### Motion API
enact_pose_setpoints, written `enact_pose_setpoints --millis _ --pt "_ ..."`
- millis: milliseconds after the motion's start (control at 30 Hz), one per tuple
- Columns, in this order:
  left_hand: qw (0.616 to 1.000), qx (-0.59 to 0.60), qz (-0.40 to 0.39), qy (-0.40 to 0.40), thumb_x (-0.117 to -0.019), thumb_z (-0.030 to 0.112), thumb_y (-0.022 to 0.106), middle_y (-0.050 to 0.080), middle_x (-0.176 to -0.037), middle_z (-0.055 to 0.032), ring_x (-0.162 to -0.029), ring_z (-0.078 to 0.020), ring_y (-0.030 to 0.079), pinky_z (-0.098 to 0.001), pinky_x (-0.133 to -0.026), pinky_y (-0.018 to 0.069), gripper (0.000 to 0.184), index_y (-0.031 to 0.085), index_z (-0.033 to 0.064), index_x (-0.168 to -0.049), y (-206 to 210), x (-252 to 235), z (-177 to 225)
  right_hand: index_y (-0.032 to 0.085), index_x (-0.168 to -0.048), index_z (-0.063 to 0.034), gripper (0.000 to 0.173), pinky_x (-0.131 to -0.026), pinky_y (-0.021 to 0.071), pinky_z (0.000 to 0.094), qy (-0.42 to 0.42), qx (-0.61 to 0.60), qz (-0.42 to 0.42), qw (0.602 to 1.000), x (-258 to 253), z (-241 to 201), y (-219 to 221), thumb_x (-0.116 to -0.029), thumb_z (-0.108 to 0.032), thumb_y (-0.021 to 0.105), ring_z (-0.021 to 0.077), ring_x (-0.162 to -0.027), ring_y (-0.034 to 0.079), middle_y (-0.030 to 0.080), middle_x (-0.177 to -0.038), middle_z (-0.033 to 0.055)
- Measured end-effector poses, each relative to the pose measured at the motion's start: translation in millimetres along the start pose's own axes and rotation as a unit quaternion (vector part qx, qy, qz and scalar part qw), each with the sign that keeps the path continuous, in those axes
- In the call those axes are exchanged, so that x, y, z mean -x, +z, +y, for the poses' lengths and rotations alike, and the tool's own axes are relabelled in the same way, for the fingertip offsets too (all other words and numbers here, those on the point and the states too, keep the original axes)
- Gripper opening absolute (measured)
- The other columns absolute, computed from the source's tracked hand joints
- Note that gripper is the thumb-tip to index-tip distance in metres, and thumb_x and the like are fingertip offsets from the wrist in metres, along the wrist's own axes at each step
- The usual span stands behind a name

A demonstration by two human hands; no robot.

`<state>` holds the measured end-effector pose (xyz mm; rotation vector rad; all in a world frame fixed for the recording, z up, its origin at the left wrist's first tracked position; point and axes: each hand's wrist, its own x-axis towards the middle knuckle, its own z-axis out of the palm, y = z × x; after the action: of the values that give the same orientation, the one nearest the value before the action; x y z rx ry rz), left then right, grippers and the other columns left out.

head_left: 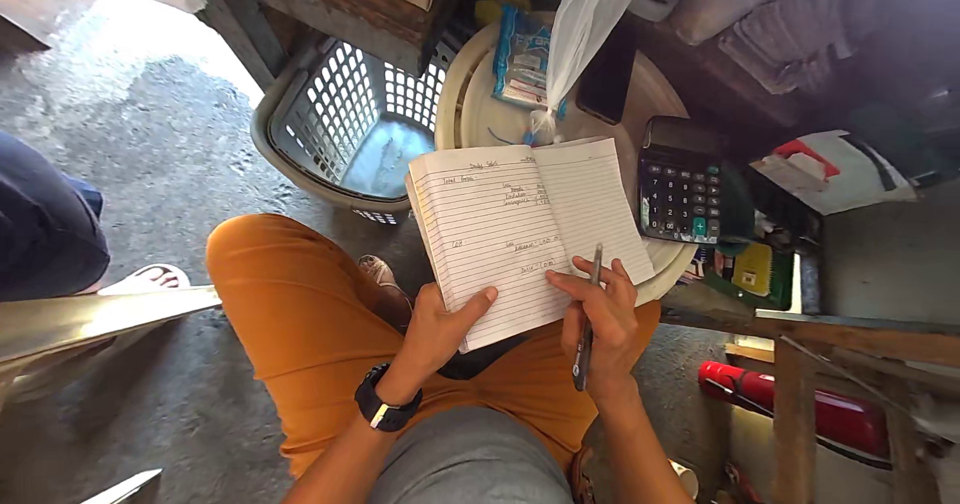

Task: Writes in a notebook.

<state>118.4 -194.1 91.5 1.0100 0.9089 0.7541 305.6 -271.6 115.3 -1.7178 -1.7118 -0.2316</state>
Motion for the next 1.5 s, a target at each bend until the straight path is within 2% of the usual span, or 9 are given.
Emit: enact_pose_setpoints --millis 133,300,400,700,767,867,1267,1400,1500 --pt "1.0 -0.003 0.003 -0.009 -0.0933 0.002 0.065 0.075 -0.083 0.0047 -0.074 -0.0029 0.073 -0.0214 -0.072 0.0627 0.014 0.064 0.0044 -0.107 0.4 0.3 1.1 0.07 -0.097 -0.0066 0.023 -0.118 0.0324 0.0437 -0.002 -0.01 0.007 1.0 -7.1 -0.5 -1.3 -0.0932 -0.002 0.048 0.025 -0.121 0.066 0.079 -0.102 0.0052" --pt "1.0 0.003 0.004 -0.009 -0.0923 0.002 0.066 0.075 -0.083 0.0051 -0.073 -0.003 0.073 -0.0206 -0.071 0.0624 0.015 0.065 0.005 -0.107 0.8 0.2 0.6 0.072 -0.096 -0.0051 0.025 -0.118 0.0296 0.0511 0.003 -0.007 -0.011 1.0 -14.8 -4.2 6.3 -0.0918 0.0 0.048 0.0295 -0.127 0.063 0.078 -0.11 0.0068" --pt "1.0 0.009 0.001 -0.006 -0.0924 0.002 0.065 0.076 -0.083 0.0047 -0.074 -0.0034 0.073 -0.0211 -0.072 0.0626 0.015 0.065 0.0049 -0.107 -0.2 -0.5 -0.8 0.075 -0.098 -0.0047 0.028 -0.116 0.0321 0.0541 0.013 -0.002 -0.027 1.0 -12.6 -4.1 11.6 -0.0906 0.001 0.048 0.0312 -0.126 0.064 0.078 -0.112 0.0067" --pt "1.0 0.007 0.007 -0.011 -0.0926 0.001 0.065 0.075 -0.083 0.0057 -0.073 -0.0032 0.073 -0.0209 -0.071 0.0626 0.014 0.065 0.0055 -0.106 -0.2 0.8 -0.6 0.073 -0.098 -0.0018 0.027 -0.118 0.0329 0.0486 0.042 -0.057 -0.009 0.997 -7.0 -2.4 14.1 -0.09 0.002 0.048 0.0291 -0.126 0.064 0.078 -0.112 0.0083" --pt "1.0 0.004 0.008 -0.009 -0.0924 0.001 0.065 0.075 -0.082 0.0057 -0.073 -0.003 0.073 -0.0211 -0.071 0.0626 0.014 0.065 0.0058 -0.106 -0.4 0.8 -1.5 0.073 -0.102 0.0004 0.028 -0.117 0.0373 0.0466 0.07 -0.102 0.012 0.992 -9.0 0.6 10.2 -0.0909 0.002 0.047 0.0279 -0.125 0.065 0.078 -0.112 0.0092" --pt "1.0 0.002 0.008 -0.01 -0.0928 0.001 0.064 0.075 -0.082 0.0061 -0.073 -0.0027 0.073 -0.021 -0.071 0.0626 0.014 0.065 0.0065 -0.106 -1.1 0.7 -3.1 0.073 -0.101 0.0003 0.028 -0.114 0.0423 0.0438 0.088 -0.091 0.048 0.991 -13.6 6.3 3.1 -0.0932 0.002 0.046 0.0275 -0.123 0.067 0.078 -0.111 0.0093" --pt "1.0 0.011 0.007 -0.002 -0.093 0.001 0.064 0.076 -0.082 0.006 -0.073 -0.0032 0.073 -0.0214 -0.07 0.0628 0.013 0.066 0.0069 -0.105 -0.8 0.2 -4.8 0.074 -0.102 -0.0008 0.029 -0.115 0.0408 0.0444 0.093 -0.069 0.055 0.992 -15.0 6.3 4.1 -0.0919 0.003 0.047 0.0282 -0.123 0.067 0.078 -0.109 0.0099" --pt "0.999 0.005 0.02 -0.046 -0.0933 -0.006 0.059 0.073 -0.081 0.0043 -0.073 -0.0018 0.071 -0.0197 -0.071 0.0612 0.019 0.062 0.0014 -0.11 6.0 2.1 15.1 0.074 -0.102 -0.0018 0.029 -0.115 0.0408 0.043 0.081 -0.072 0.065 0.992 -16.3 5.0 3.6 -0.0932 0.002 0.047 0.0261 -0.122 0.067 0.078 -0.108 0.009" --pt "1.0 0.015 0.006 -0.002 -0.0932 0.0 0.063 0.076 -0.083 0.0055 -0.073 -0.0035 0.073 -0.0214 -0.071 0.0629 0.015 0.066 0.0064 -0.106 -0.5 0.0 -4.0 0.073 -0.101 -0.0033 0.028 -0.115 0.0416 0.0434 0.066 -0.074 0.077 0.992 -19.5 1.2 -0.3 -0.0952 0.002 0.046 0.0246 -0.123 0.067 0.078 -0.109 0.0067"
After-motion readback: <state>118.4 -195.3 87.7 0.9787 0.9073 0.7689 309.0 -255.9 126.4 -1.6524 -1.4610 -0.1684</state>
